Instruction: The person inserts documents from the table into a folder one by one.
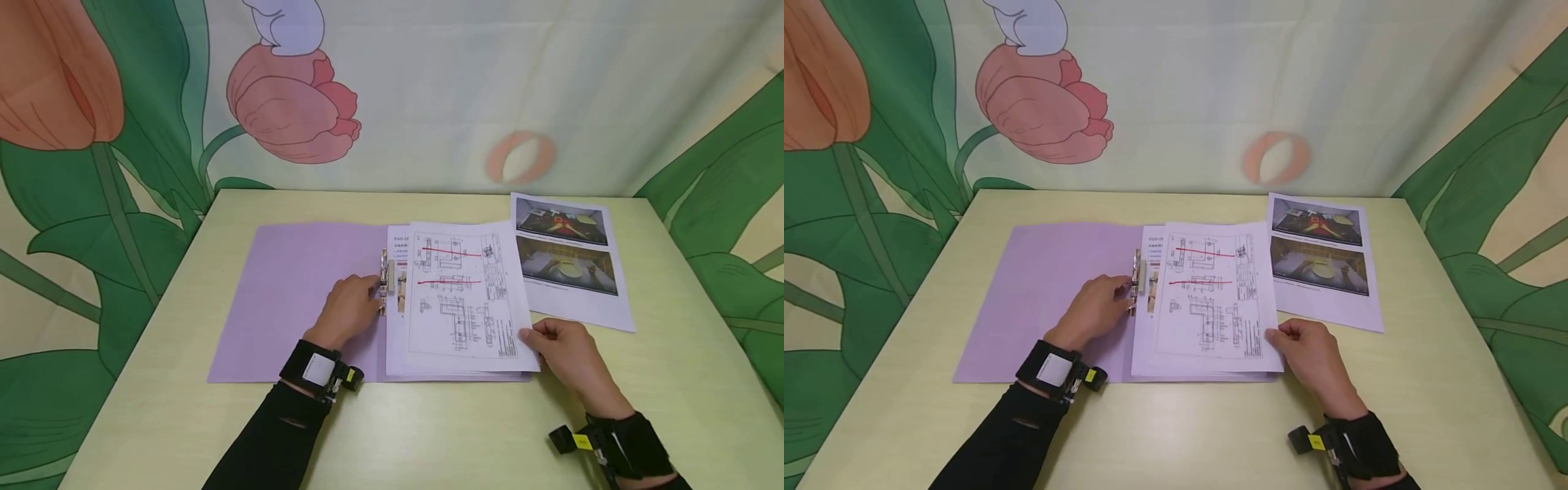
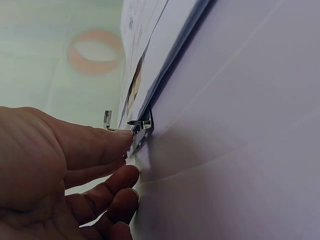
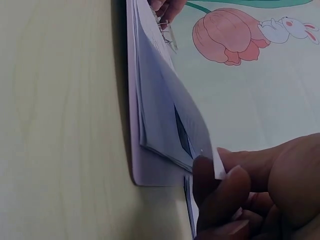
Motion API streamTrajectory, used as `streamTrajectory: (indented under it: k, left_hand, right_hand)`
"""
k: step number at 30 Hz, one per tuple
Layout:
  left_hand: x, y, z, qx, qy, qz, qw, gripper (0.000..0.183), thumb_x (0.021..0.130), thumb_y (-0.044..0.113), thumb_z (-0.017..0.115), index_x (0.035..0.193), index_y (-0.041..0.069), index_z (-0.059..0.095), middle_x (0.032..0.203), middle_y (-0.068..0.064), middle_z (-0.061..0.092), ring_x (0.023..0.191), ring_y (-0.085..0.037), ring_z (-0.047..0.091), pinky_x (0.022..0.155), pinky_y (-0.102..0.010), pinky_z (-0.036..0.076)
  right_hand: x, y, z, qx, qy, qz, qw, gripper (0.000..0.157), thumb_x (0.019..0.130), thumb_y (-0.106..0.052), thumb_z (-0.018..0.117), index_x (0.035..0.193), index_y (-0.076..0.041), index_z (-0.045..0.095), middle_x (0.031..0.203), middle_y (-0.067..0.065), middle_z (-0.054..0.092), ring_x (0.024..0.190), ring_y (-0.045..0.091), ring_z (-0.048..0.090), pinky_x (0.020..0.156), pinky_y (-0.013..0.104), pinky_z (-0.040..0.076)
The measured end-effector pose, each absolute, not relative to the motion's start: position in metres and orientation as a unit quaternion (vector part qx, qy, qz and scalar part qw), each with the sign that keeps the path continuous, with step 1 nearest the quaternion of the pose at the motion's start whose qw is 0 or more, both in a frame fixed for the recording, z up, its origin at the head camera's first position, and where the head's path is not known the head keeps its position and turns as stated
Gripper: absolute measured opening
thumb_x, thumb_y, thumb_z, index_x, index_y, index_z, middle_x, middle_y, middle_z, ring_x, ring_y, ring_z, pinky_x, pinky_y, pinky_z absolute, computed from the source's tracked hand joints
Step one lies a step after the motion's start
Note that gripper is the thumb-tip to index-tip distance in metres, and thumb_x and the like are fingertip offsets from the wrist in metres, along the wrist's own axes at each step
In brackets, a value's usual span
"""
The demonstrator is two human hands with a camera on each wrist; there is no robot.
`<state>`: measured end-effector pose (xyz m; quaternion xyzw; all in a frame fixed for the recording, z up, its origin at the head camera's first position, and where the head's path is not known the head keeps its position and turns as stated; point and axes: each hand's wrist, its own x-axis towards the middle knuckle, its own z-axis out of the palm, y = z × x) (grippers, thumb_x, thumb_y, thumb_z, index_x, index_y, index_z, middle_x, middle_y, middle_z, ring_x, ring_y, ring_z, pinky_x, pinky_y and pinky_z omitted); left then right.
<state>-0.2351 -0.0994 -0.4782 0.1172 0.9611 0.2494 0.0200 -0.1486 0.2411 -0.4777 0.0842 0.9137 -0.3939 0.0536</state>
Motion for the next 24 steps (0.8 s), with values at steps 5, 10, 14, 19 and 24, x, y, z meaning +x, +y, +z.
streamTrajectory:
  k: [5, 10, 14, 19, 24]
  left_hand:
    - [-0.236, -0.099, -0.478, 0.111, 0.959, 0.257, 0.033, 0.043, 0.088, 0.015, 0.067, 0.129, 0.005, 0.06, 0.105, -0.014, 0.066, 0.089, -0.024, 0.056, 0.077, -0.041, 0.049]
    - [-0.237, -0.099, -0.478, 0.103, 0.962, 0.251, 0.042, 0.043, 0.089, 0.016, 0.067, 0.13, 0.006, 0.059, 0.106, -0.013, 0.065, 0.09, -0.024, 0.055, 0.077, -0.041, 0.048]
    - [-0.237, -0.099, -0.478, 0.096, 0.962, 0.252, 0.046, 0.045, 0.088, 0.016, 0.067, 0.131, 0.007, 0.059, 0.108, -0.013, 0.065, 0.092, -0.024, 0.055, 0.079, -0.041, 0.048]
    - [-0.237, -0.098, -0.478, 0.097, 0.962, 0.252, 0.046, 0.044, 0.088, 0.016, 0.067, 0.131, 0.007, 0.059, 0.11, -0.013, 0.065, 0.092, -0.024, 0.055, 0.079, -0.041, 0.048]
    - [-0.237, -0.098, -0.477, 0.096, 0.962, 0.253, 0.047, 0.044, 0.089, 0.015, 0.067, 0.131, 0.006, 0.059, 0.111, -0.014, 0.065, 0.095, -0.025, 0.056, 0.081, -0.042, 0.048]
  right_hand:
    - [-0.149, 0.237, -0.478, 0.084, 0.916, -0.389, 0.057, 0.028, 0.093, -0.029, 0.063, 0.091, -0.002, 0.067, 0.063, 0.006, 0.057, 0.059, 0.021, 0.05, 0.051, 0.03, 0.036]
    - [-0.149, 0.231, -0.48, 0.082, 0.916, -0.388, 0.057, 0.026, 0.092, -0.029, 0.064, 0.091, -0.003, 0.068, 0.065, 0.006, 0.057, 0.061, 0.022, 0.051, 0.053, 0.03, 0.037]
    - [-0.15, 0.226, -0.482, 0.069, 0.92, -0.382, 0.049, 0.025, 0.092, -0.029, 0.064, 0.09, -0.004, 0.069, 0.07, 0.007, 0.059, 0.063, 0.021, 0.049, 0.054, 0.03, 0.036]
    - [-0.151, 0.222, -0.483, 0.067, 0.92, -0.383, 0.05, 0.026, 0.093, -0.03, 0.064, 0.09, -0.005, 0.069, 0.075, 0.007, 0.061, 0.065, 0.021, 0.049, 0.054, 0.03, 0.035]
    - [-0.152, 0.218, -0.484, 0.073, 0.916, -0.39, 0.059, 0.026, 0.093, -0.029, 0.064, 0.091, -0.003, 0.068, 0.074, 0.008, 0.06, 0.064, 0.021, 0.049, 0.052, 0.03, 0.035]
